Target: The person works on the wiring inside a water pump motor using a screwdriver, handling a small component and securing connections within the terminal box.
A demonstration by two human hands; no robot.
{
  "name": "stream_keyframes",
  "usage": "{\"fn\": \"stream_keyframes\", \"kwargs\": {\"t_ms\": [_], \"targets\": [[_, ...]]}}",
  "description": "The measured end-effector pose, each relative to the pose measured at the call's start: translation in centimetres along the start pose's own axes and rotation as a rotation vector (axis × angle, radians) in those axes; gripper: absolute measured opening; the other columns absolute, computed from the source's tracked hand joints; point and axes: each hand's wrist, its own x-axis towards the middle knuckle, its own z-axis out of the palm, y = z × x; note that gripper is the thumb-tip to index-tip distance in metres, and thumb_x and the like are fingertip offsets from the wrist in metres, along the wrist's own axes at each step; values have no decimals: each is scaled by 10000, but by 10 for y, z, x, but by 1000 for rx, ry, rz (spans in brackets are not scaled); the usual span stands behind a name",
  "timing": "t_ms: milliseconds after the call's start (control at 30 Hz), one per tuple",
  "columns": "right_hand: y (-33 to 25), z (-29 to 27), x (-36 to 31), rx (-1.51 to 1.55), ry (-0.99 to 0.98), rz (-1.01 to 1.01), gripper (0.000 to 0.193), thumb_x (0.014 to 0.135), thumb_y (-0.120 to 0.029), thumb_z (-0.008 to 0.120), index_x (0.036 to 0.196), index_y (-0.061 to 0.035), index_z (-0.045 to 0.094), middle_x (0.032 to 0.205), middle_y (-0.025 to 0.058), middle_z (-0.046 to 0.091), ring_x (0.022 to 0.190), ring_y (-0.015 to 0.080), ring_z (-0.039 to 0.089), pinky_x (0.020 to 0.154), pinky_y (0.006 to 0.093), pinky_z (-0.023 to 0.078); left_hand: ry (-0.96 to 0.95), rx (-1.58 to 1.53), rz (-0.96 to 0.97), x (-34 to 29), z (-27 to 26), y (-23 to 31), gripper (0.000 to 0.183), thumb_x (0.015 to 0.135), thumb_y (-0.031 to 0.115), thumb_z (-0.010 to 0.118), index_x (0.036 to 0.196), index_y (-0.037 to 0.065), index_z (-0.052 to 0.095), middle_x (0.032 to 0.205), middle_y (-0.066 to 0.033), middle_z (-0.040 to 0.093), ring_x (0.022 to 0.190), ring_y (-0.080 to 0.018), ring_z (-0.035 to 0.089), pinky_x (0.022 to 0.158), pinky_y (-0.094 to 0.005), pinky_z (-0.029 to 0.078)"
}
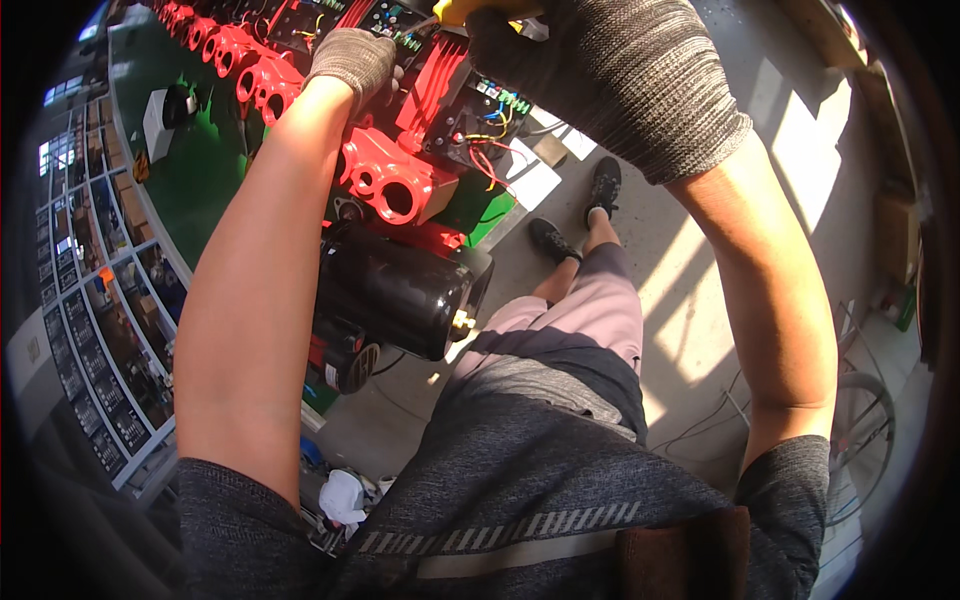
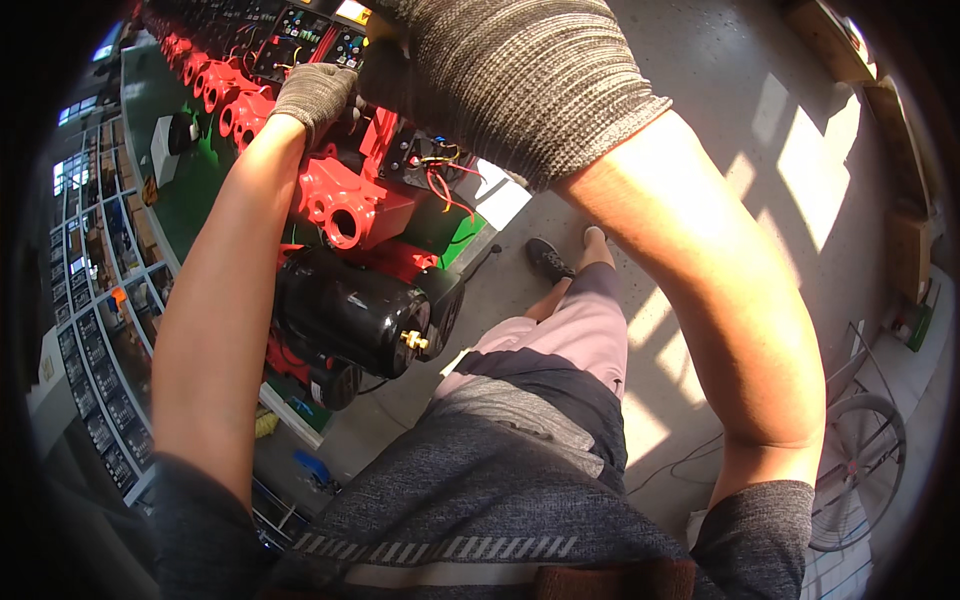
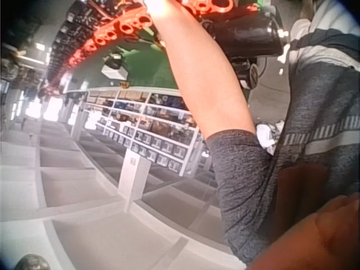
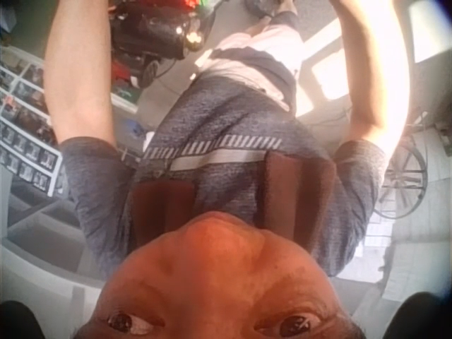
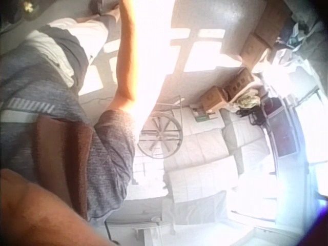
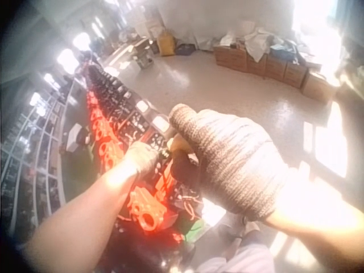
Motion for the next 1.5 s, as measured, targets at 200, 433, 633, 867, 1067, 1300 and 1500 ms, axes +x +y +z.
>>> {"fn": "stream_keyframes", "kwargs": {"t_ms": [200, 433, 633, 867, 1067, 1300, 1500], "targets": [[2, 1, 1, -78, -72, 11, 245, 833, -97, 626, 1071, -83, 569, 773, 135, 619, 668, 317, 642, 622, 408, 539, 131, 862, 465, 17, -3, -27, 240, 871, 306, 677, 952, 95, 758, 970, -77, 758, 945, -231, 717, 807, -384, 570], [10, 2, -7, -104, -72, 22, 253, 834, -99, 627, 1079, -83, 568, 776, 135, 618, 667, 316, 642, 619, 408, 538, 102, 1012, 381, -6, -2, 8, 274, 845, 414, 698, 982, 188, 770, 1048, -72, 743, 1028, -259, 690, 869, -405, 545], [9, 5, -6, -102, -74, 14, 259, 835, -100, 627, 1086, -83, 566, 778, 134, 617, 666, 315, 641, 617, 407, 538, 77, 721, 406, 10, -6, -25, 201, 842, 315, 698, 948, 146, 720, 979, -58, 748, 970, -233, 697, 837, -381, 553], [9, 2, -7, -107, -75, 10, 267, 836, -102, 628, 1095, -84, 565, 781, 134, 616, 665, 314, 641, 614, 406, 537, 5, 554, 271, -5, -13, -6, 255, 941, 247, 544, 1109, 127, 693, 1072, -119, 713, 1002, -310, 681, 895, -397, 527], [9, 2, -9, -109, -82, 12, 274, 837, -104, 629, 1102, -84, 563, 784, 133, 615, 663, 313, 641, 612, 406, 537, 159, -407, -124, -24, 2, 19, 205, 960, 151, 573, 1019, -33, 644, 846, -174, 725, 671, -253, 717, 582, -375, 570], [9, 2, -9, -115, -86, 12, 282, 838, -106, 630, 1111, -85, 562, 787, 132, 614, 662, 312, 640, 609, 405, 536, 196, -392, -126, -34, 2, 26, 190, 961, 140, 596, 1038, -26, 646, 819, -172, 717, 627, -242, 701, 535, -351, 550], [10, 1, -9, -111, -93, 10, 288, 839, -107, 630, 1118, -85, 560, 789, 132, 613, 661, 311, 640, 607, 404, 536, 158, -381, -86, -26, 0, 20, 140, 933, 115, 605, 976, -12, 647, 746, -143, 683, 560, -212, 658, 502, -350, 530]]}}
